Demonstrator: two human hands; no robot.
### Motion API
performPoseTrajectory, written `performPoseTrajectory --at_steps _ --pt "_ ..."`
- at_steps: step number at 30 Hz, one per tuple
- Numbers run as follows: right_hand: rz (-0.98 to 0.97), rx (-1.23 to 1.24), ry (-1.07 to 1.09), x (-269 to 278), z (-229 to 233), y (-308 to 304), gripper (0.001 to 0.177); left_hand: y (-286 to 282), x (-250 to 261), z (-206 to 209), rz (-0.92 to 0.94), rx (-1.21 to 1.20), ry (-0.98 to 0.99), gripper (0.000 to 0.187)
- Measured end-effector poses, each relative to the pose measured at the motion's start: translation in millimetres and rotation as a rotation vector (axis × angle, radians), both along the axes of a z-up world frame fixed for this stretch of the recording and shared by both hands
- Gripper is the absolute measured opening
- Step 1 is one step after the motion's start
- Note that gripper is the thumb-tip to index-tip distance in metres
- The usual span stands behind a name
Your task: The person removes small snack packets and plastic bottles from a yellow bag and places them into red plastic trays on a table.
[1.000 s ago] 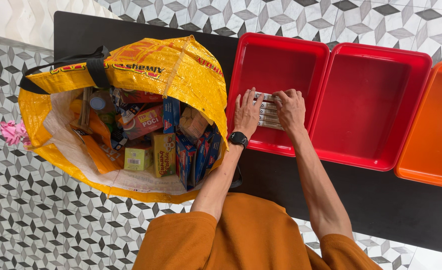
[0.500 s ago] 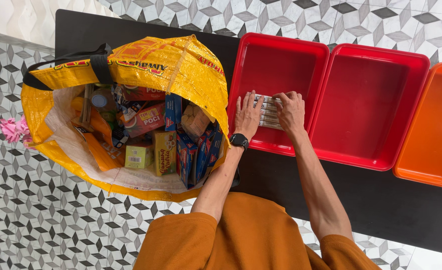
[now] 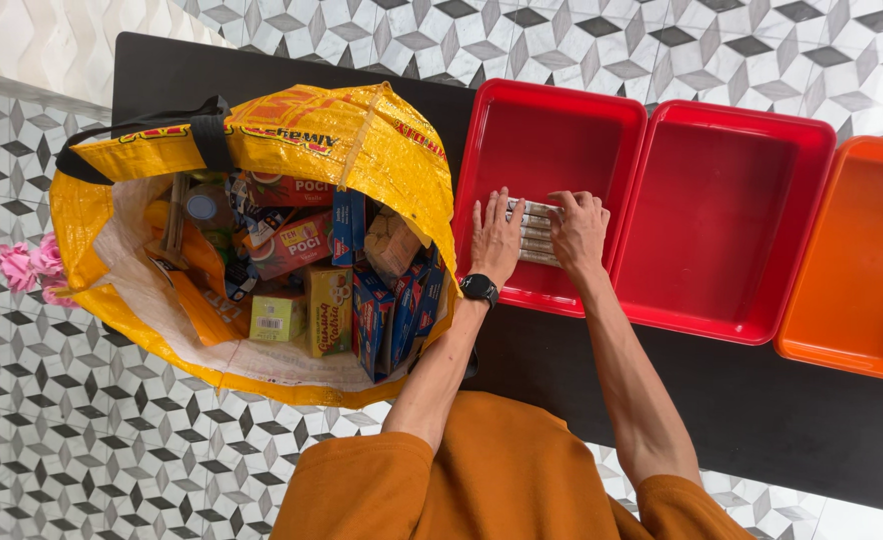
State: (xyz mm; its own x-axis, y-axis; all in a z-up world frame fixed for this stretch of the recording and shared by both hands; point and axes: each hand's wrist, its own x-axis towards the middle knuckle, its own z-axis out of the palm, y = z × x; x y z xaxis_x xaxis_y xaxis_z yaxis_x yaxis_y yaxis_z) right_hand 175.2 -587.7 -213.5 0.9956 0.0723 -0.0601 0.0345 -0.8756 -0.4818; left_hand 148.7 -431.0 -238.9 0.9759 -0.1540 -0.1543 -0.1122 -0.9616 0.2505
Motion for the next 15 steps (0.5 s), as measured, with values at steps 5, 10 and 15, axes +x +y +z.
performPoseTrajectory --at_steps 5,10,15 --pt "-0.115 0.226 -0.045 -9.4 41.9 10.3 0.026 -17.4 -3.0 34.8 0.065 -0.342 -0.051 0.053" --pt "-0.254 0.676 -0.013 -64.1 93.7 24.1 0.023 -20.8 -47.0 109.9 0.045 -0.682 -0.021 0.046" --pt "-0.371 0.786 0.085 -139.5 140.5 32.3 0.023 6.7 -109.1 193.7 0.031 -0.954 0.091 0.044"
